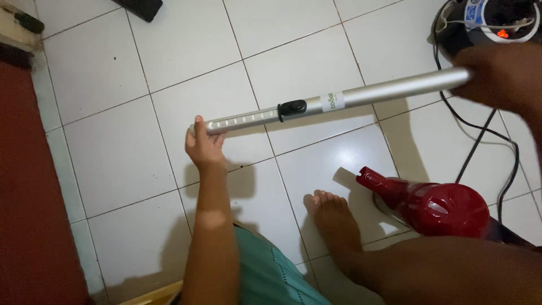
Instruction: Assemble vacuum cleaner components and apply tape to the wand for a tighter fit.
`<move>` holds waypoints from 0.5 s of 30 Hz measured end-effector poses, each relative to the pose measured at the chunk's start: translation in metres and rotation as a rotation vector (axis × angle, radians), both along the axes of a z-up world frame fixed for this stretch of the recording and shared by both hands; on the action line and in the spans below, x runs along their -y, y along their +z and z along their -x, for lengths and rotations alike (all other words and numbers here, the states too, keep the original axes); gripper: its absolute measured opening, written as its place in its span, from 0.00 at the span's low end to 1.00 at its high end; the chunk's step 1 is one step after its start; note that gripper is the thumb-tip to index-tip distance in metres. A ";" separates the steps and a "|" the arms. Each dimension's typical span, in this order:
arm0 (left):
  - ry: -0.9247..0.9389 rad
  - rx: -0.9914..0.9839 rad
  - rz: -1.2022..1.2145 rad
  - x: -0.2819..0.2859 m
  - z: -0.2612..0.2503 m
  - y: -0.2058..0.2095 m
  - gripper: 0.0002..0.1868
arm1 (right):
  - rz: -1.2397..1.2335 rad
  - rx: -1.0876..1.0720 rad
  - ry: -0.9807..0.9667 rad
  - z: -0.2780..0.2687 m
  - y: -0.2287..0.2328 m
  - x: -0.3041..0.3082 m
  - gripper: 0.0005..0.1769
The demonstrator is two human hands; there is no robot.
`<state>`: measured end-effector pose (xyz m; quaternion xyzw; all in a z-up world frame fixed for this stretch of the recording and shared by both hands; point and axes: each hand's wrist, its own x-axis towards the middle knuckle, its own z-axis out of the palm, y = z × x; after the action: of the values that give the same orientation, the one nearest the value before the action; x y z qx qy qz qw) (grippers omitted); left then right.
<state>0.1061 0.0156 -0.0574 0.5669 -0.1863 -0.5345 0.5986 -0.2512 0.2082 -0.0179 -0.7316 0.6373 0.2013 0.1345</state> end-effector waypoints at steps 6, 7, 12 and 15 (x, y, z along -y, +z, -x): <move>-0.066 -0.201 -0.083 0.000 -0.003 -0.021 0.19 | 0.155 0.060 -0.013 -0.141 -0.010 -0.066 0.14; -0.068 -0.201 -0.083 -0.002 -0.002 -0.020 0.19 | 0.154 0.060 -0.014 -0.140 -0.012 -0.068 0.14; -0.182 -0.267 -0.111 -0.007 -0.004 -0.024 0.20 | 0.212 0.033 0.050 -0.140 -0.003 -0.066 0.21; -0.211 -0.302 -0.011 -0.010 -0.007 -0.031 0.19 | 0.190 0.053 0.025 -0.140 -0.002 -0.067 0.22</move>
<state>0.1129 0.0254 -0.0885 0.4606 -0.1498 -0.6745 0.5572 -0.1107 0.2751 -0.0199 -0.7540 0.6406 0.1222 0.0788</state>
